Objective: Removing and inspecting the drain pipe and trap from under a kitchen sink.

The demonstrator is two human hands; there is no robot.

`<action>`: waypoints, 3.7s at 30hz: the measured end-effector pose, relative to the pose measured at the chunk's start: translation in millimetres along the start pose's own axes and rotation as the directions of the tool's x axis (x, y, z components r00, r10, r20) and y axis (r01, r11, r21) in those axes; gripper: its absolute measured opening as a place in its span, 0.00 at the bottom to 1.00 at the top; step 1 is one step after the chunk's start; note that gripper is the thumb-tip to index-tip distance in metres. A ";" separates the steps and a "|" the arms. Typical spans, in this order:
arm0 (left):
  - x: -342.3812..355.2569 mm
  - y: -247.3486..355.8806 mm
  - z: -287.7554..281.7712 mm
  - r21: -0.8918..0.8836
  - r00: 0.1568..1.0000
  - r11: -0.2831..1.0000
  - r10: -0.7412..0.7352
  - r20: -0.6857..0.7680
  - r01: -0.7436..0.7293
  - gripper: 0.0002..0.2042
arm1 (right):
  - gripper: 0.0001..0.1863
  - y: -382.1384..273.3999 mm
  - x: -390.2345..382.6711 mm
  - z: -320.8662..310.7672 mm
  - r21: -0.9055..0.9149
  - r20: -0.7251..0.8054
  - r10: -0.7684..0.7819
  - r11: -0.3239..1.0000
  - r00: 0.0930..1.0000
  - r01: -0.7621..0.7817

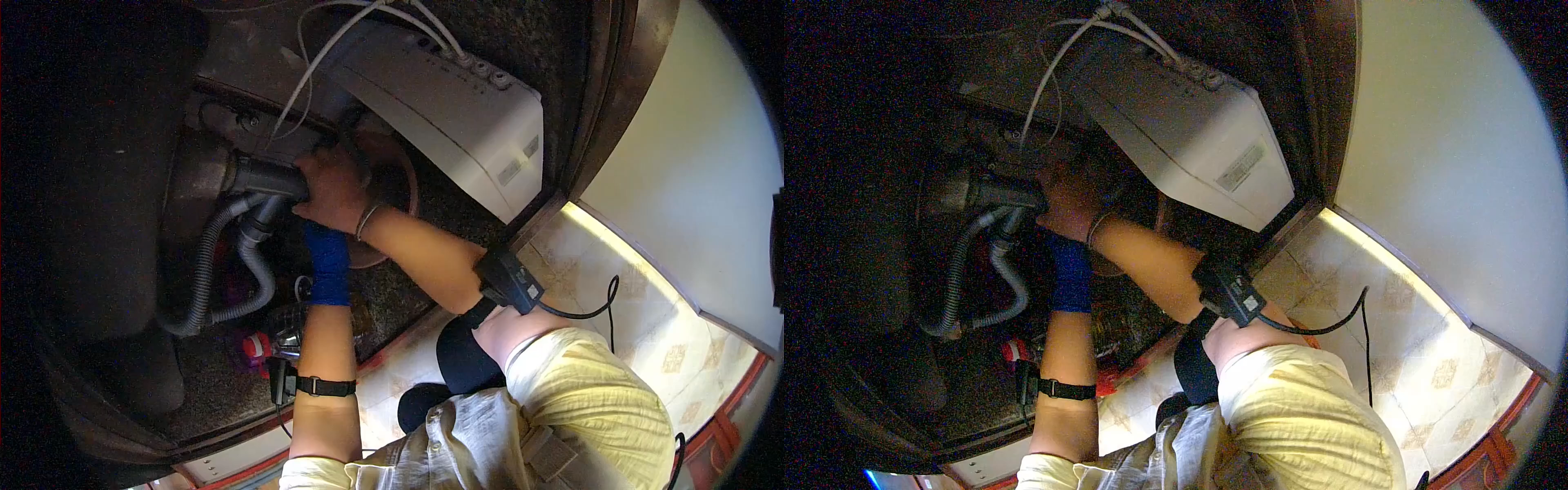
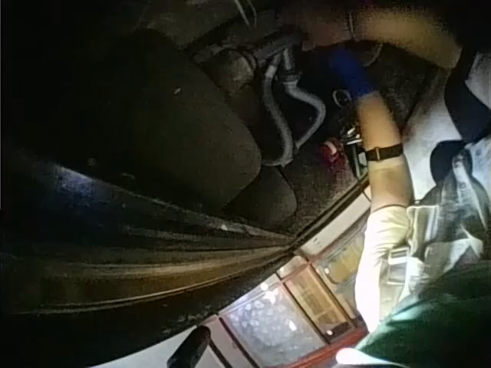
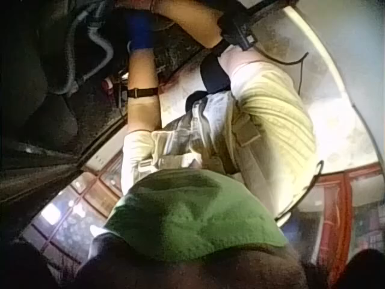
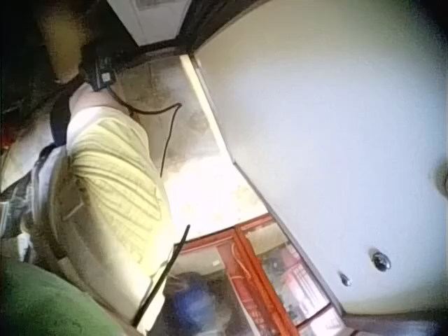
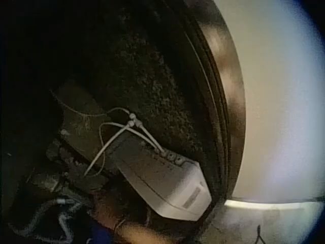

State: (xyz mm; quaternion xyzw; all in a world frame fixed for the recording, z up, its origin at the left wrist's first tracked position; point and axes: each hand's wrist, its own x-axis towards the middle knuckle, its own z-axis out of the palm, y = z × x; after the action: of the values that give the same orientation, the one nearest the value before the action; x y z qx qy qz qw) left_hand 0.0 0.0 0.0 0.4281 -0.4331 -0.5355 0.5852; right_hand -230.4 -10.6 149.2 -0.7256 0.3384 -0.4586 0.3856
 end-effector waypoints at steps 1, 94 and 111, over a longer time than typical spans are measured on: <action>-4.5 6.9 8.2 0.131 0.998 0.991 0.006 -0.067 0.003 0.24 | 0.37 -2.3 -0.5 2.5 -0.066 -0.065 0.020 0.998 0.998 -0.025; -108.5 147.3 232.4 -0.382 0.910 0.908 -0.002 -0.416 -0.173 0.28 | 0.28 10.3 -56.9 -65.6 0.680 0.292 -0.091 0.719 0.952 -0.140; -111.5 141.8 221.6 -0.379 0.922 0.914 -0.010 -0.387 -0.149 0.27 | 0.28 -6.6 -64.7 -53.5 0.179 -0.102 -0.236 0.951 0.966 0.251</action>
State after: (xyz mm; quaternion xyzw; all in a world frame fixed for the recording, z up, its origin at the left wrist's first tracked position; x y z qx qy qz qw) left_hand -183.4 111.5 188.6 0.3789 -0.2073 -0.4978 0.7521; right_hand -301.8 33.9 143.8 -0.7026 0.2160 -0.5615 0.3800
